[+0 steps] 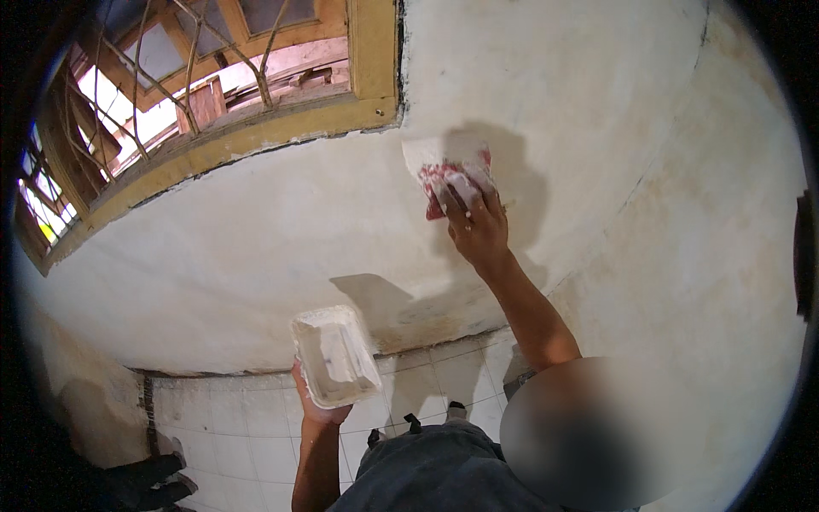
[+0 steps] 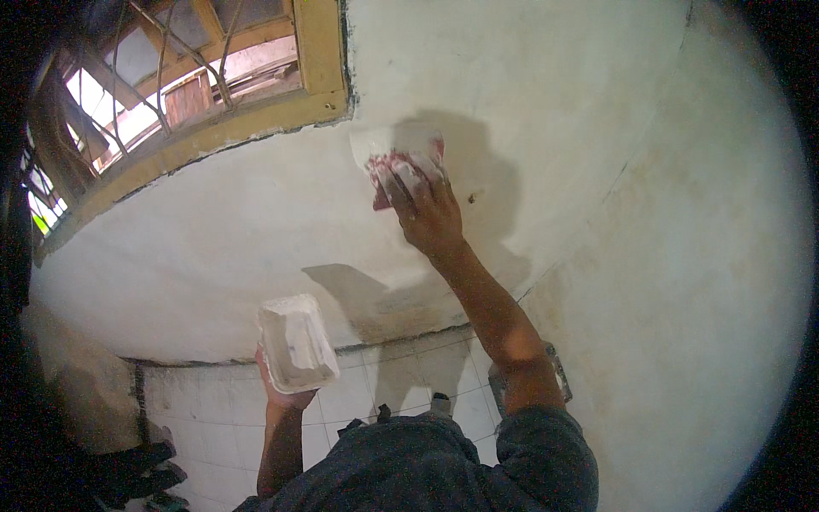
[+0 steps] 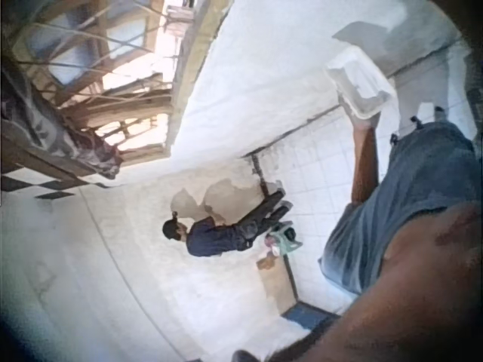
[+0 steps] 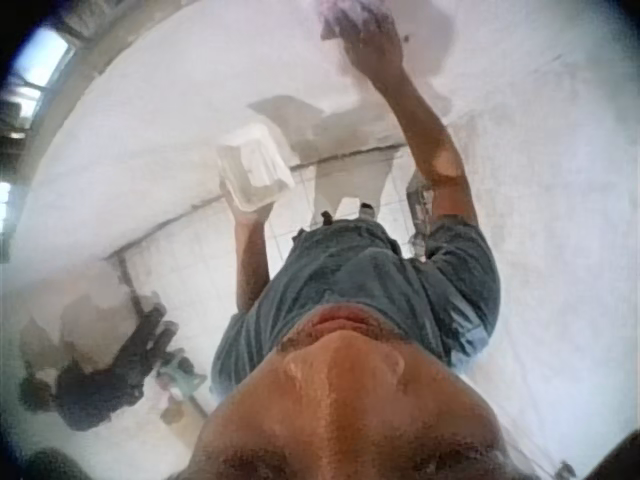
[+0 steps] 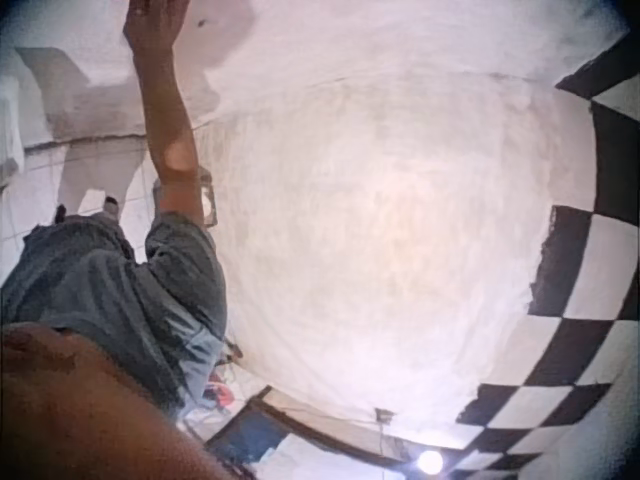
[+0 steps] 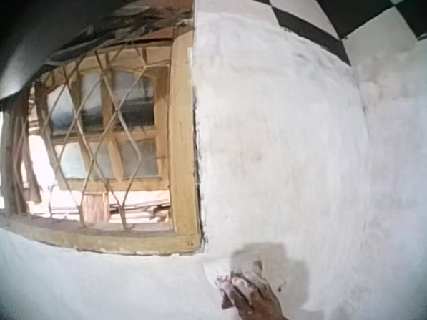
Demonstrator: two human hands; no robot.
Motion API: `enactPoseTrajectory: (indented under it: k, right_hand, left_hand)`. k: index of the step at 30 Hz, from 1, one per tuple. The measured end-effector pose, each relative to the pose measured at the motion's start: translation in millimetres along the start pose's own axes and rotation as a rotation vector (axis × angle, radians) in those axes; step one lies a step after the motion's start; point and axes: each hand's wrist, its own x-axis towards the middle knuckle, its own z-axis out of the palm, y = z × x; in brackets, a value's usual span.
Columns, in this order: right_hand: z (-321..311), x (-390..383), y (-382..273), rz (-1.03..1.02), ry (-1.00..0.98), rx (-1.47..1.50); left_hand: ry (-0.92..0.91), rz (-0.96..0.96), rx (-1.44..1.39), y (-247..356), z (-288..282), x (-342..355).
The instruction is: The person applies plaster to the corner and surface of a wall using a spatula, gathering more plaster from a container and a palette as needed.
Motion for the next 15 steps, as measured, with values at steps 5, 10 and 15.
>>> enactPoseTrajectory:
  k: [5, 10, 15]
  right_hand:
    - [44.0, -21.2, 22.9, 0.032, -0.082, -0.083]
    - [20.7, -72.7, -1.6, 0.030, -0.075, 0.076]
    - [-8.2, 16.0, 21.0, 0.191, 0.090, -0.098]
  left_hand:
    - [-0.076, 0.348, 0.862, 0.2, -13.6, 1.4]
    - [-0.066, 0.401, 0.668, 8.3, 12.4, -6.3]
    - [-0.020, 0.047, 0.030, 6.2, 1.5, 5.0]
